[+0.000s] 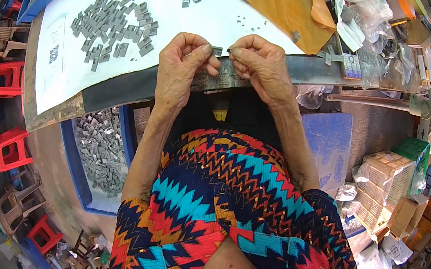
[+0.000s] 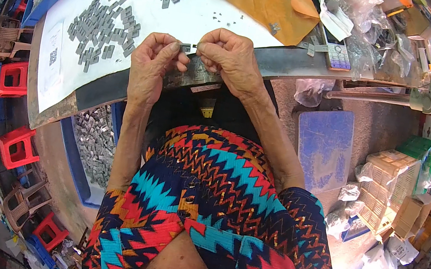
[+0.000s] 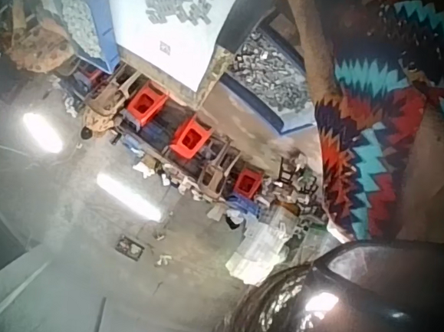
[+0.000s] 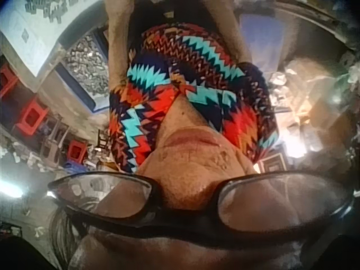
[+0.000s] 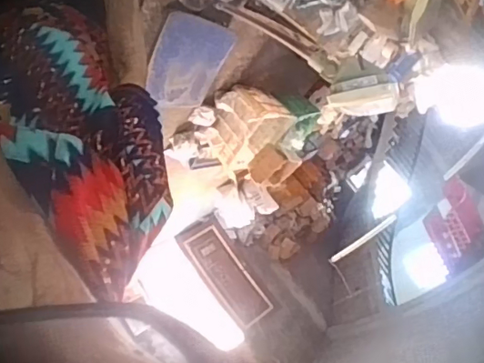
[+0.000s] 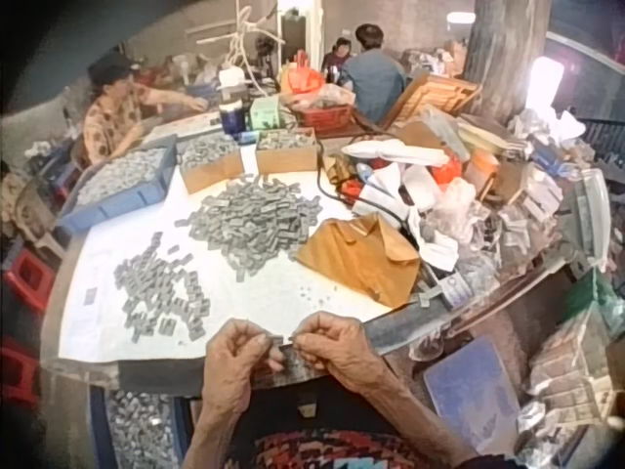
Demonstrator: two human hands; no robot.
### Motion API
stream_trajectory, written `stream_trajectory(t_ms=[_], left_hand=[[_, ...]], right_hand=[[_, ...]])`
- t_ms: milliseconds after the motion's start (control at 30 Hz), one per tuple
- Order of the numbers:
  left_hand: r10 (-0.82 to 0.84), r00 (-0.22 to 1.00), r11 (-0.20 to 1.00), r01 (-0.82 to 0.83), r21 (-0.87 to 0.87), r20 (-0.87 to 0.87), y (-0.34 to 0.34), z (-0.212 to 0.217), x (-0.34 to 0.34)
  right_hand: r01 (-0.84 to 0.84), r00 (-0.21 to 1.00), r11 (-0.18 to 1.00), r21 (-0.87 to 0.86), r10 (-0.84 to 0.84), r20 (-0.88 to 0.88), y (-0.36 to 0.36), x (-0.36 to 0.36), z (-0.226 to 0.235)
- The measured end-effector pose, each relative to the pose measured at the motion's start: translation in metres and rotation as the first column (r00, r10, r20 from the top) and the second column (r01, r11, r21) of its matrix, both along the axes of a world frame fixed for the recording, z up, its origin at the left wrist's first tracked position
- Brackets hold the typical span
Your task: Inspecting and sorting small rectangular metal components on a workbench.
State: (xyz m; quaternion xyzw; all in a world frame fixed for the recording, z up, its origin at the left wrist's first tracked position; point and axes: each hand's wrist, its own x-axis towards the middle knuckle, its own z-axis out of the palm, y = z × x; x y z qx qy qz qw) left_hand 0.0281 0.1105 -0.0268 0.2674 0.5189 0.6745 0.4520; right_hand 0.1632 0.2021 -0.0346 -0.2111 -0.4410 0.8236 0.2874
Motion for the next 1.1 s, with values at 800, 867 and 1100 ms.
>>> stream_trajectory(t_ms=[800, 867, 1100], left_hand=[[0.013, 1.000, 0.994, -0.012, 0.107, -0.003, -0.002, -0.004, 0.015], [0.009, 0.995, 0.997, -0.001, 0.081, -0.100, -0.005, -0.005, 0.014], [0.020, 0.979, 0.999, -0.014, 0.032, -0.204, -0.009, -0.005, 0.015]], right_hand=[[0.003, 0.999, 0.999, -0.043, -0.002, 0.045, -0.006, 0.003, -0.005], [0.007, 0.999, 1.000, -0.026, -0.005, 0.048, -0.005, 0.003, -0.007], [-0.025, 0.993, 0.999, 0.034, 0.021, 0.116, -0.005, 0.003, -0.014]])
